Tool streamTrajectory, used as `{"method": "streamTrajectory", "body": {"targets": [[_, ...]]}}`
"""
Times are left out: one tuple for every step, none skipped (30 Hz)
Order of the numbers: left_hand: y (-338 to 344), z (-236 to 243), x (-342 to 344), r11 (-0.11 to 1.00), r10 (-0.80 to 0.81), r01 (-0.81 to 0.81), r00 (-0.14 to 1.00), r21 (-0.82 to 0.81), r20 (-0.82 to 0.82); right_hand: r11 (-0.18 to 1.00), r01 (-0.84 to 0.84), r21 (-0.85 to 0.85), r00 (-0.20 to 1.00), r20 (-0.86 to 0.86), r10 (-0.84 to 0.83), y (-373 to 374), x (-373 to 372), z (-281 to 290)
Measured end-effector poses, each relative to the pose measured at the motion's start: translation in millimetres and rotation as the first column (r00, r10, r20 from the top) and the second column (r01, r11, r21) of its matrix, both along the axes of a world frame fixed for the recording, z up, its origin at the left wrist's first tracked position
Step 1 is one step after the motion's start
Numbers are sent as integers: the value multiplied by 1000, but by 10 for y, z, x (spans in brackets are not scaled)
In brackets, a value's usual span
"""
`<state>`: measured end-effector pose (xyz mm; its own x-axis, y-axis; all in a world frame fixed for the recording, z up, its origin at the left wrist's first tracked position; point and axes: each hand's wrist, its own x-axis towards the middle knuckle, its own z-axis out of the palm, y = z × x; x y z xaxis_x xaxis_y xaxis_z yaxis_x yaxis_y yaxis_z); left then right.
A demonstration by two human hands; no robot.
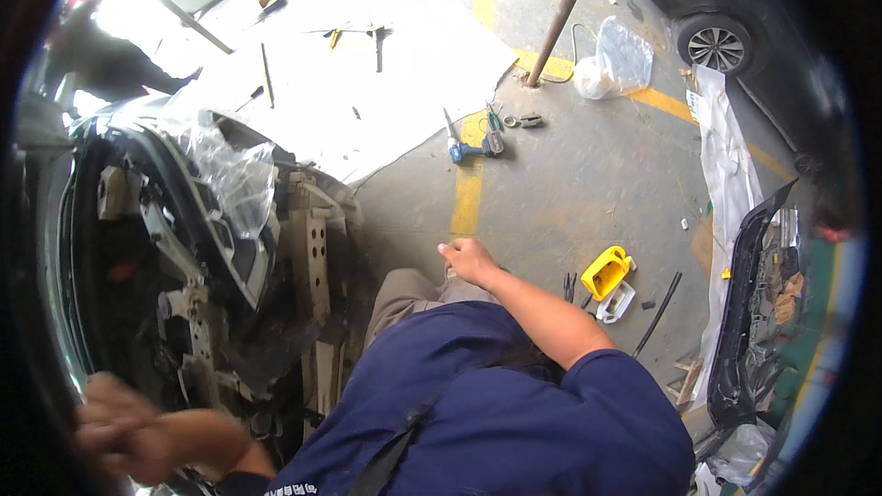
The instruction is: The person aligns and secures a car hood using a hammer and an impact wrench. They repeatedly adjust the hood's position, tap it into place, and fasten bolts under the hood.
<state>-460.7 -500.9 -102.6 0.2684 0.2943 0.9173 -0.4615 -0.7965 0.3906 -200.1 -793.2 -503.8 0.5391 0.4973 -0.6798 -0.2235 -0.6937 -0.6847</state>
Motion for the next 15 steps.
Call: {"method": "streamTrajectory", "body": {"targets": [[-171, -300, 482, 996, 68, -80, 969, -42, -239, 999, -16, -28, 999, 38, 17, 29, 130, -109], [-285, -553, 983, 979, 98, -160, 913, -129, -396, 999, 42, -7, 997, 63, -42, 70, 215, -249], [-224, -1014, 1731, 970, -55, -77, 851, -229, -522, 973, 231, -5, 969, 88, -230, -107, 247, -478], [-254, -1362, 2164, 951, -116, -92, 780, -296, -615, 952, 305, 27, 947, 99, -306, -172, 301, -576], [-233, -1762, 2581, 928, -183, -107, 705, -358, -685, 934, 356, 41, 928, 102, -358, -236, 359, -644], [-146, -2298, 2992, 902, -247, -105, 670, -419, -700, 912, 405, 57, 906, 107, -409, -285, 432, -734], [-50, -2840, 3341, 862, -316, -170, 558, -478, -767, 903, 425, 62, 884, 185, -429, -348, 542, -779], [94, -3451, 3657, 828, -386, -195, 481, -525, -787, 892, 448, 63, 855, 260, -448, -417, 624, -808], [194, -4163, 3947, 769, -435, -261, 455, -583, -777, 822, 561, 95, 788, 243, -566, -497, 683, -900], [270, -4815, 4224, 709, -481, -347, 397, -614, -781, 742, 658, 129, 710, 222, -668, -574, 772, -1049], [356, -5537, 4459, 631, -547, -411, 365, -658, -753, 676, 720, 157, 638, 237, -733, -648, 853, -1172], [404, -6319, 4608, 665, -539, -448, 265, -597, -800, 607, 775, 177, 559, 255, -789, -748, 927, -1285], [440, -7096, 4792, 698, -526, -470, 173, -539, -832, 557, 812, 175, 491, 312, -813, -849, 1023, -1436], [423, -7675, 5033, 733, -510, -477, 83, -484, -856, 502, 845, 183, 413, 373, -831, -983, 1130, -1651], [361, -8018, 5249, 760, -487, -487, 10, -429, -873, 502, 844, 190, 388, 431, -815, -1095, 1254, -1818]]}}
